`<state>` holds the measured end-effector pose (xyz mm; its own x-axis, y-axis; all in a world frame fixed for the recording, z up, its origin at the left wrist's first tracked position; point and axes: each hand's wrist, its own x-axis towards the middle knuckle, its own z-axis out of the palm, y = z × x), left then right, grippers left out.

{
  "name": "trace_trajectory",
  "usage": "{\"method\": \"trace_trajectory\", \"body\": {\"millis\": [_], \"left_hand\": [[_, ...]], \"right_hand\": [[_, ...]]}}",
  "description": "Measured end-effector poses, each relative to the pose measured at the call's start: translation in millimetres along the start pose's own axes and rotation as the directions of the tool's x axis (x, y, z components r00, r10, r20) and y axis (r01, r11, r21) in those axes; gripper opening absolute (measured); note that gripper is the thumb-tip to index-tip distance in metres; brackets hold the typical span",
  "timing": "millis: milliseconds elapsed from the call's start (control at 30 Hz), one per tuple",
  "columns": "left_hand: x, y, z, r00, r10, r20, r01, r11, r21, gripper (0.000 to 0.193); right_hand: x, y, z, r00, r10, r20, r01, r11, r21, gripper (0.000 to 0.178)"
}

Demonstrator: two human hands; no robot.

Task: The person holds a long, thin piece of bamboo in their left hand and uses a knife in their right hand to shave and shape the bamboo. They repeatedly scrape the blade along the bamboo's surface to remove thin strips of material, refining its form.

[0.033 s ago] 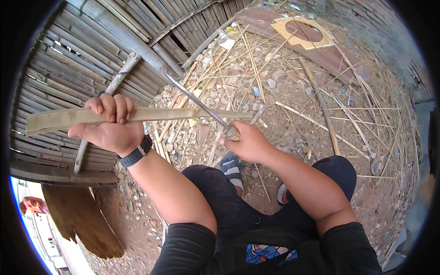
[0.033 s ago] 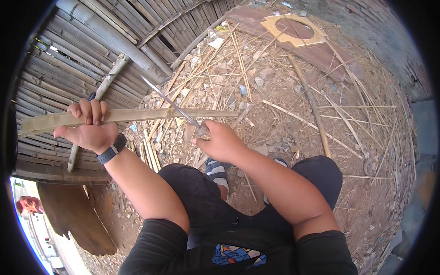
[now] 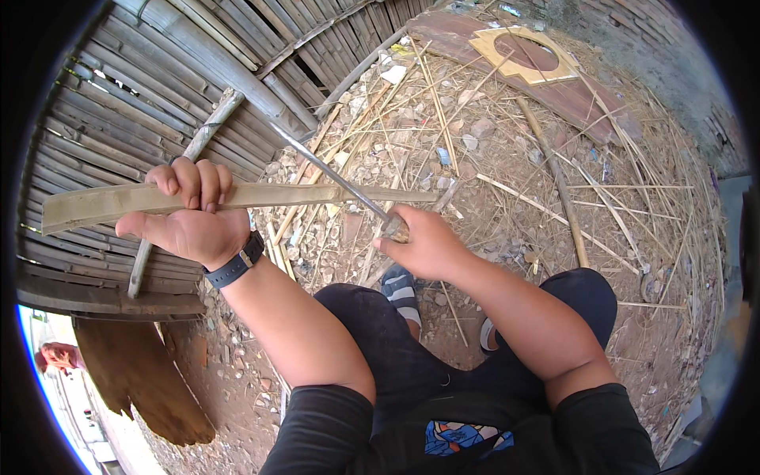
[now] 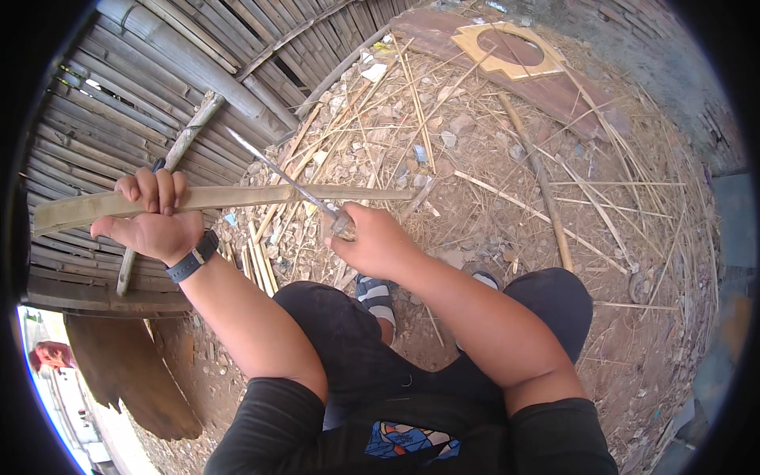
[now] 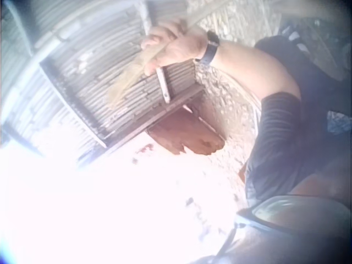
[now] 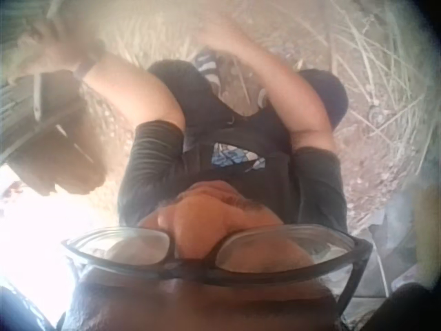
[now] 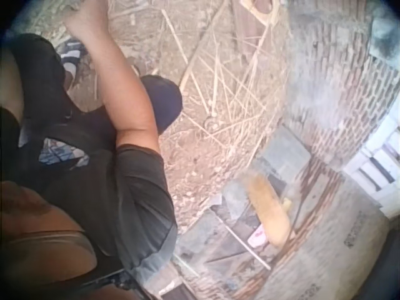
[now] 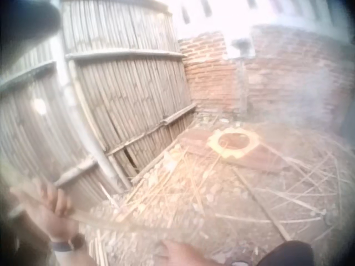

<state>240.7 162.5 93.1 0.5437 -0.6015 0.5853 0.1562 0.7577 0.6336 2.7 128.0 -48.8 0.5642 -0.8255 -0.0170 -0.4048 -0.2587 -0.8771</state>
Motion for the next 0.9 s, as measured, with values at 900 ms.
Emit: {"method": "trace_trajectory", "body": {"millis": [900], "left_hand": [[6, 2, -17, 0.993, 0.039, -0.116, -0.029, 0.996, 0.084, 0.078]], "right_hand": [[10, 2, 13, 0.995, 0.052, 0.086, -0.039, 0.989, -0.140, 0.035]]}}
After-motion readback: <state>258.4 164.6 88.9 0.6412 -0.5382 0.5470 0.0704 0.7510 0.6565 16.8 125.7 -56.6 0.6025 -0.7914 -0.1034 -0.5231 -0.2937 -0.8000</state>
